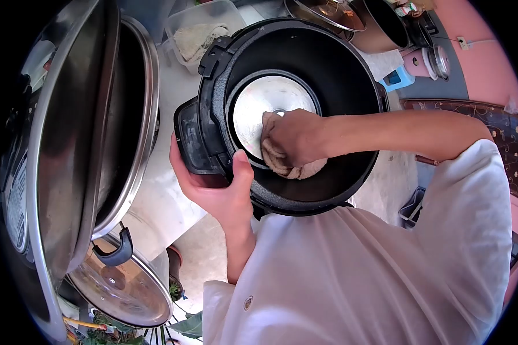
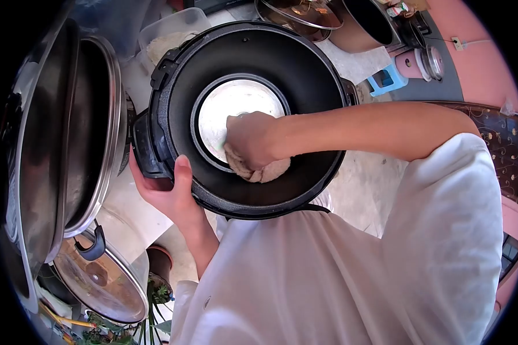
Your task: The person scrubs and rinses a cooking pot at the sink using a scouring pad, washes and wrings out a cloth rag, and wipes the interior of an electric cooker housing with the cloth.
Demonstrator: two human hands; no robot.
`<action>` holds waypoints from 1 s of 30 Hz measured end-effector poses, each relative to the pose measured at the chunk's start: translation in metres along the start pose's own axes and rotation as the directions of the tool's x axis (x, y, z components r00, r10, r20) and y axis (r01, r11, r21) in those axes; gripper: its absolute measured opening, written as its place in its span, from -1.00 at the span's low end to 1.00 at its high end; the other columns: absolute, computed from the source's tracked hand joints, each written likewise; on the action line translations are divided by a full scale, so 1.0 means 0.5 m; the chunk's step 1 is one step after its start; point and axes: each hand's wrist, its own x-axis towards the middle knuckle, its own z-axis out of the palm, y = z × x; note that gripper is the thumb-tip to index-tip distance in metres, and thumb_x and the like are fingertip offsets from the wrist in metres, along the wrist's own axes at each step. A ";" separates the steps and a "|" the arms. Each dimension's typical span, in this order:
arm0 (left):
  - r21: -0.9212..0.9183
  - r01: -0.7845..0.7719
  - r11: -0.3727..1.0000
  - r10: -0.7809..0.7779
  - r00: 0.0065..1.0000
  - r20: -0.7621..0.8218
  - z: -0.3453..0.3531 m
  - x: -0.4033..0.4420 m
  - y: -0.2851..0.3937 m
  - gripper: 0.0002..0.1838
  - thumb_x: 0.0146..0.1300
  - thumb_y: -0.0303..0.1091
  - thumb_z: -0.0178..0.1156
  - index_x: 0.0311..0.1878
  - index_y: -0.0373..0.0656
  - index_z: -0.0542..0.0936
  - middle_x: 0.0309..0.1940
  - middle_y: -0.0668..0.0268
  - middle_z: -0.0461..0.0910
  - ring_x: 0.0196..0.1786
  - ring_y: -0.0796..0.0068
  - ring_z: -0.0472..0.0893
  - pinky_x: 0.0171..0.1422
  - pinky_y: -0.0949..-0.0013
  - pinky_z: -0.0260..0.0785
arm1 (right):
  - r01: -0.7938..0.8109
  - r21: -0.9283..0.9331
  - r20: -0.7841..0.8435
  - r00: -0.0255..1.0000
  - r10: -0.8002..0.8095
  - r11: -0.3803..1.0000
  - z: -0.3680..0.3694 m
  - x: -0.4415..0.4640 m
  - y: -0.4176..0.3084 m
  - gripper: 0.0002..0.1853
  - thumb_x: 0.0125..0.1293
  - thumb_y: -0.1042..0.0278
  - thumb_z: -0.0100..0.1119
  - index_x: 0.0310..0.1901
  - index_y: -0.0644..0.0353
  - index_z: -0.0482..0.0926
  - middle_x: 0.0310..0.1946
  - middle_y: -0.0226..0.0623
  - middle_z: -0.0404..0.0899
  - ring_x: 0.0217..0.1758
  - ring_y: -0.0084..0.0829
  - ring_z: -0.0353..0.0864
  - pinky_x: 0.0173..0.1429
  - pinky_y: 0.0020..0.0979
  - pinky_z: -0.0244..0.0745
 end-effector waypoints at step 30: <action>0.033 -0.041 0.999 0.043 0.998 -0.055 0.008 -0.001 0.002 -0.18 -0.14 -0.57 0.30 0.25 -0.39 0.16 0.04 0.10 0.40 0.07 0.36 0.46 0.23 0.35 0.24 | 0.584 -0.340 -0.373 0.636 -0.676 0.737 0.075 0.073 0.052 -0.78 0.06 0.34 0.05 -0.21 0.08 0.51 -0.18 -0.25 0.37 -0.05 -0.32 0.40 0.01 -0.32 0.37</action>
